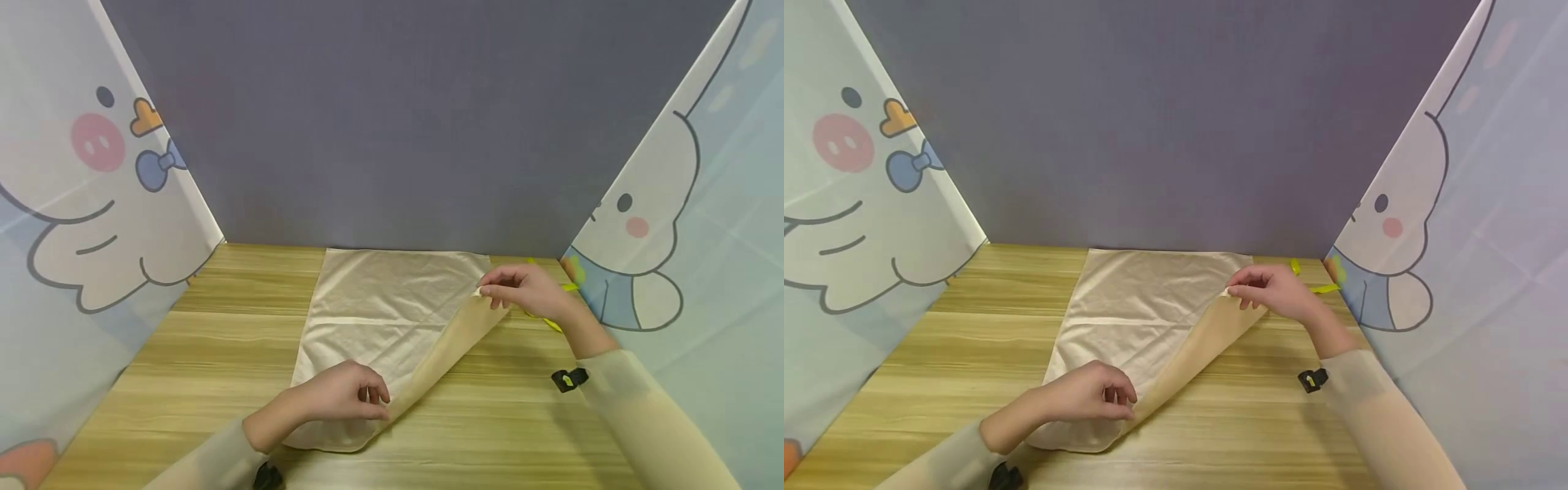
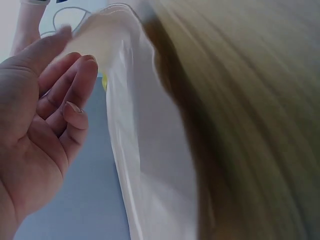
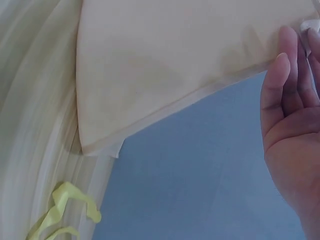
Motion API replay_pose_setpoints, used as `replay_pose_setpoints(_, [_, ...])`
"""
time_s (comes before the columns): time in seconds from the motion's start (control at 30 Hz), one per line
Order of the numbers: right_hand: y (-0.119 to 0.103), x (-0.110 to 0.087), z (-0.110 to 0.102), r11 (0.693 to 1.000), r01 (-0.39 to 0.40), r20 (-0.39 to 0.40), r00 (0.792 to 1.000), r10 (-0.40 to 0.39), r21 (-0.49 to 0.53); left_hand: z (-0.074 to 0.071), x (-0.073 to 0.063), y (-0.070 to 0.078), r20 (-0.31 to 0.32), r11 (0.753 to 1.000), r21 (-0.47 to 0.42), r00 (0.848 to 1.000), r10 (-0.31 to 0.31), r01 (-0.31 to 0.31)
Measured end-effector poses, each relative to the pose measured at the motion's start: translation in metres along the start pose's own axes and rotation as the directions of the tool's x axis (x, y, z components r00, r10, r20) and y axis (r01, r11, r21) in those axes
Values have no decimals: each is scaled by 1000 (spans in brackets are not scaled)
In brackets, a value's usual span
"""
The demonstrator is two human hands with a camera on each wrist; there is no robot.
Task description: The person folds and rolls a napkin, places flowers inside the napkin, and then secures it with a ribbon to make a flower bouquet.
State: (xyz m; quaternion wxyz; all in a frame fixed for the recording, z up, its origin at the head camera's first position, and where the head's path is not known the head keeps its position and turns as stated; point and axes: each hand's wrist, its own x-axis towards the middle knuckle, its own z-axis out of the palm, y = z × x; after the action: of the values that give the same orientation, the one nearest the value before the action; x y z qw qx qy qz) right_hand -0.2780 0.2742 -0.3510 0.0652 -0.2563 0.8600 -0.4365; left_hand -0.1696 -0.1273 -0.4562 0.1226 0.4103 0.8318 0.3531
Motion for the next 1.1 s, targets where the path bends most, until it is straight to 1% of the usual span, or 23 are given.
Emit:
replay_pose_setpoints(0.07, [-1, 5, 2, 1000, 10, -5, 1000, -10, 4, 0, -2, -1, -2, 1000, 16, 1000, 4, -4])
replay_pose_setpoints(0.13, [-1, 10, 4, 1000, 21, -10, 1000, -21, 9, 0, -4, -3, -8, 999, 28, 1000, 21, -21])
replay_pose_setpoints(0.3, [-2, 21, 8, 1000, 14, -23, 1000, -14, 10, -1, -13, -7, -35, 1000, -11, 999, 14, -15])
replay_pose_setpoints(0.4, [-5, 31, 10, 1000, 5, -23, 1000, -4, 5, -4, -18, -10, -54, 998, -57, 998, -34, 31])
replay_pose_setpoints(0.53, [-13, 49, 11, 1000, -14, -19, 1000, 14, 7, -10, -21, -15, -103, 994, -73, 991, -90, 83])
replay_pose_setpoints(0.63, [-21, 65, 12, 1000, -18, -18, 1000, 18, 1, -17, -22, -19, -150, 993, -74, 983, -105, 95])
replay_pose_setpoints(0.73, [-28, 85, 14, 1000, -13, -19, 1000, 13, -9, -26, -23, -24, -188, 986, -127, 974, -127, 105])
replay_pose_setpoints(0.8, [-34, 101, 16, 1000, -11, -23, 1000, 11, -9, -33, -23, -28, -206, 976, -182, 965, -160, 123])
replay_pose_setpoints(0.9, [-45, 128, 22, 1000, -2, -38, 999, 2, 8, -49, -26, -35, -240, 961, -211, 943, -230, 181])
replay_pose_setpoints(0.97, [-54, 146, 28, 1000, 15, -52, 999, -14, 20, -61, -28, -41, -258, 948, -218, 923, -284, 230])
replay_pose_setpoints(1.03, [-63, 163, 34, 999, 41, -70, 997, -39, 29, -73, -32, -48, -283, 937, -206, 900, -332, 281])
replay_pose_setpoints(1.1, [-71, 179, 42, 997, 69, -93, 993, -65, 36, -84, -35, -56, -306, 925, -211, 877, -369, 316])
